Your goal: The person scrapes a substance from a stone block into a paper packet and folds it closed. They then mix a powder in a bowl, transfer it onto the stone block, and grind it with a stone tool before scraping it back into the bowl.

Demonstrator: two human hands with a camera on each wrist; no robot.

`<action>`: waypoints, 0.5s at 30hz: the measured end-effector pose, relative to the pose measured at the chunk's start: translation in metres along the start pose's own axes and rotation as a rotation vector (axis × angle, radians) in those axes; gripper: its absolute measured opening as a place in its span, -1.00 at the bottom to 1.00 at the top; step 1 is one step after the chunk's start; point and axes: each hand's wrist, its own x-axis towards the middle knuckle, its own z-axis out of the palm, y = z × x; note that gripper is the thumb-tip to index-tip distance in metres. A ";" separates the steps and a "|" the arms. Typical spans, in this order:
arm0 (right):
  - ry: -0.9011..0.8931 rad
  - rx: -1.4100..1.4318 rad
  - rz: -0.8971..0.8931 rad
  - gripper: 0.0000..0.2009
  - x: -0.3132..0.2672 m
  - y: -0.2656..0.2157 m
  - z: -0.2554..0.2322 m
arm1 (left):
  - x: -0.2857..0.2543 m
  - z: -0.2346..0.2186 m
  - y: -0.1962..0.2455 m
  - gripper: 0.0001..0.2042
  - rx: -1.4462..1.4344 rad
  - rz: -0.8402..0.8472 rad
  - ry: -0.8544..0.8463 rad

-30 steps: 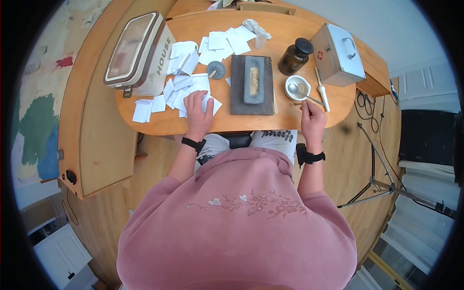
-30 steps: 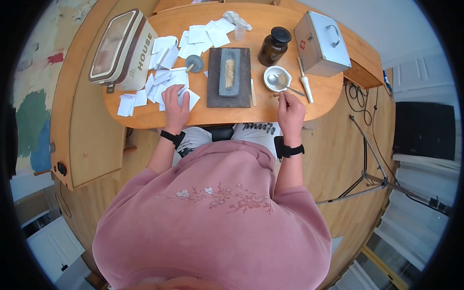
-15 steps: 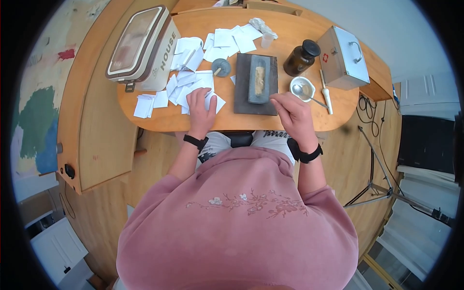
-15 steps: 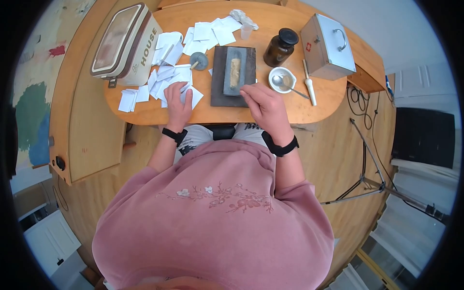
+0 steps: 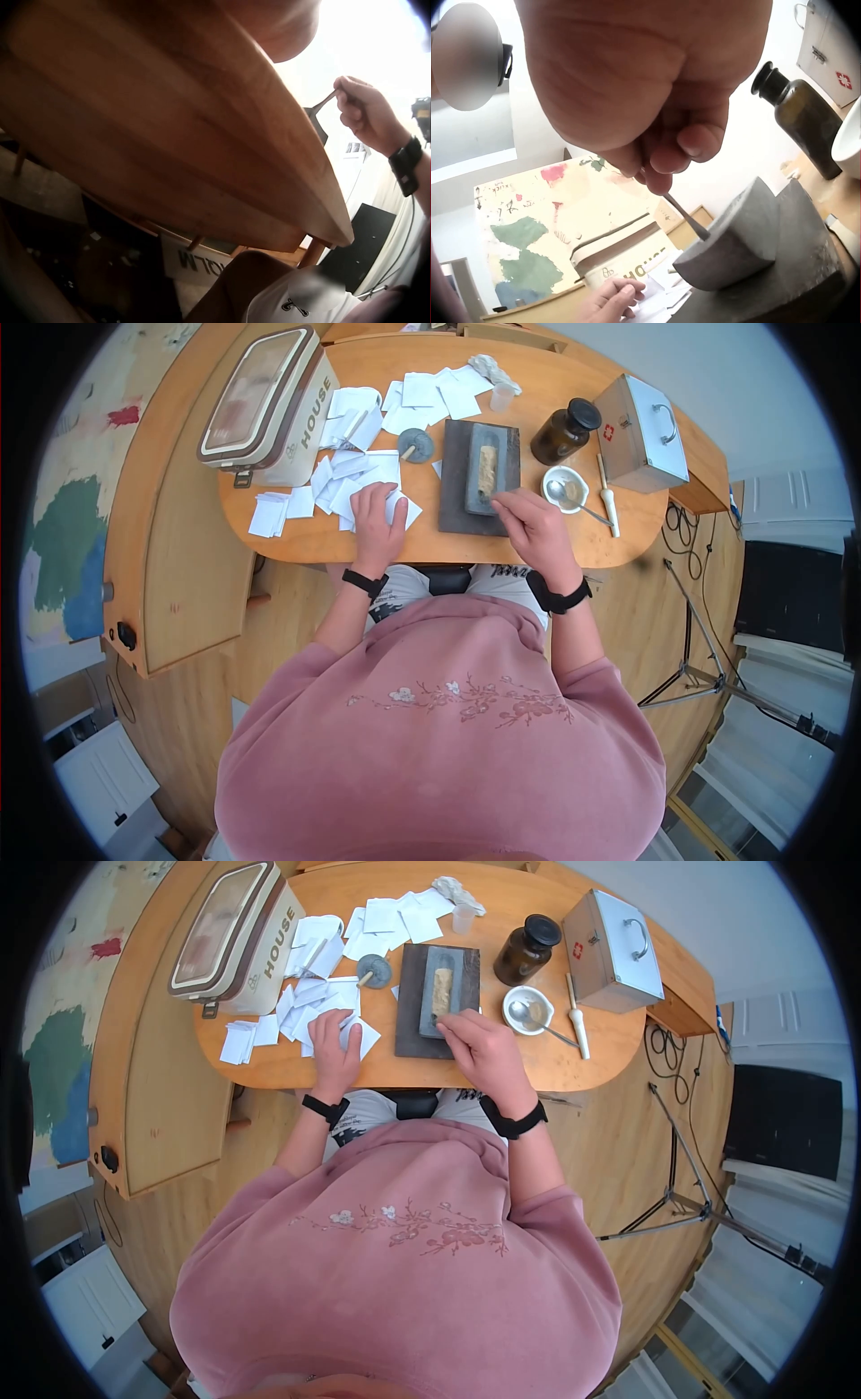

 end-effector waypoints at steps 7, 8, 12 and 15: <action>0.083 0.019 0.059 -0.93 0.000 -0.005 -0.007 | 0.000 -0.001 -0.002 -0.73 -0.002 0.002 0.001; 0.070 0.042 0.028 -0.92 -0.001 -0.004 -0.004 | 0.000 0.000 0.000 -0.73 -0.007 0.005 -0.002; 0.111 -0.012 -0.025 -0.92 0.000 0.008 0.003 | 0.000 0.001 0.000 -0.73 0.004 0.006 -0.001; 0.064 0.003 0.065 -0.92 -0.003 -0.004 -0.012 | 0.000 -0.001 -0.002 -0.73 -0.001 -0.001 -0.005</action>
